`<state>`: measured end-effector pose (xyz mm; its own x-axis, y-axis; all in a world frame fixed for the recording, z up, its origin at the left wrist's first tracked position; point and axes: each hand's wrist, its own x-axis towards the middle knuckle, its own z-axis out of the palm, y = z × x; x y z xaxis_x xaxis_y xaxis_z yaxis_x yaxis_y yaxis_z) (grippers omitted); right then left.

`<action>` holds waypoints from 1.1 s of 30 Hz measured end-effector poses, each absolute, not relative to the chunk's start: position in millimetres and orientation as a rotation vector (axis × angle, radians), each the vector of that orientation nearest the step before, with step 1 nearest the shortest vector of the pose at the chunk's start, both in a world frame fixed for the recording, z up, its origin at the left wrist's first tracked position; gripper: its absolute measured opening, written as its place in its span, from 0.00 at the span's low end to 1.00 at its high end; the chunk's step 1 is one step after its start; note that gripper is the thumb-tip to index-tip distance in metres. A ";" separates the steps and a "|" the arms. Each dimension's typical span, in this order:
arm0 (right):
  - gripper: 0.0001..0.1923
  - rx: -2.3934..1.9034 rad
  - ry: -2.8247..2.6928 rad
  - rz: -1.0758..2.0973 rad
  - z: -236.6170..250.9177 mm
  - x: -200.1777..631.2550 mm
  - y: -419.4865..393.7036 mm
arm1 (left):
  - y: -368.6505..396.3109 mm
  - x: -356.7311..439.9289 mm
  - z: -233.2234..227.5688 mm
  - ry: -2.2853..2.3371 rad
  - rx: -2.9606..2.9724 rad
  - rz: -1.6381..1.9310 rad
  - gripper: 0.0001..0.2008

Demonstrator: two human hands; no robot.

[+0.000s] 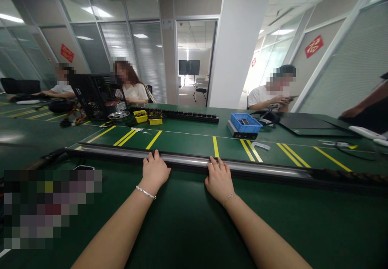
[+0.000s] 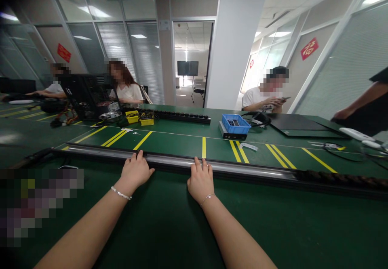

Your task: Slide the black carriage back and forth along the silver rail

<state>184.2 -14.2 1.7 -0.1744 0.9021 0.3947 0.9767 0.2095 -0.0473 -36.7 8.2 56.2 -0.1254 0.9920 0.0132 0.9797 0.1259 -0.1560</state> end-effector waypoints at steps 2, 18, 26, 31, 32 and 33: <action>0.23 -1.760 -2.155 -0.304 1.5 184.1 -14.2 | 7.9 -37.0 56.2 -2.267 -1.996 0.166 0.32; 0.29 -1.780 -2.192 -0.272 3.5 183.9 -15.4 | 5.9 -64.5 35.1 -2.170 -1.913 -0.052 0.32; 0.29 -1.782 -2.194 -0.268 4.1 184.1 -15.5 | 9.2 -70.1 38.7 -2.202 -1.919 -0.214 0.35; 0.29 -1.773 -2.187 -0.272 3.4 184.1 -15.5 | 14.0 -79.9 36.5 -2.278 -1.826 -0.275 0.35; 0.29 -1.772 -2.187 -0.272 3.3 184.0 -15.5 | 15.4 -83.1 35.6 -2.309 -1.804 -0.280 0.35; 0.29 -1.772 -2.188 -0.270 3.4 184.0 -15.6 | 16.8 -86.5 34.6 -2.337 -1.787 -0.287 0.35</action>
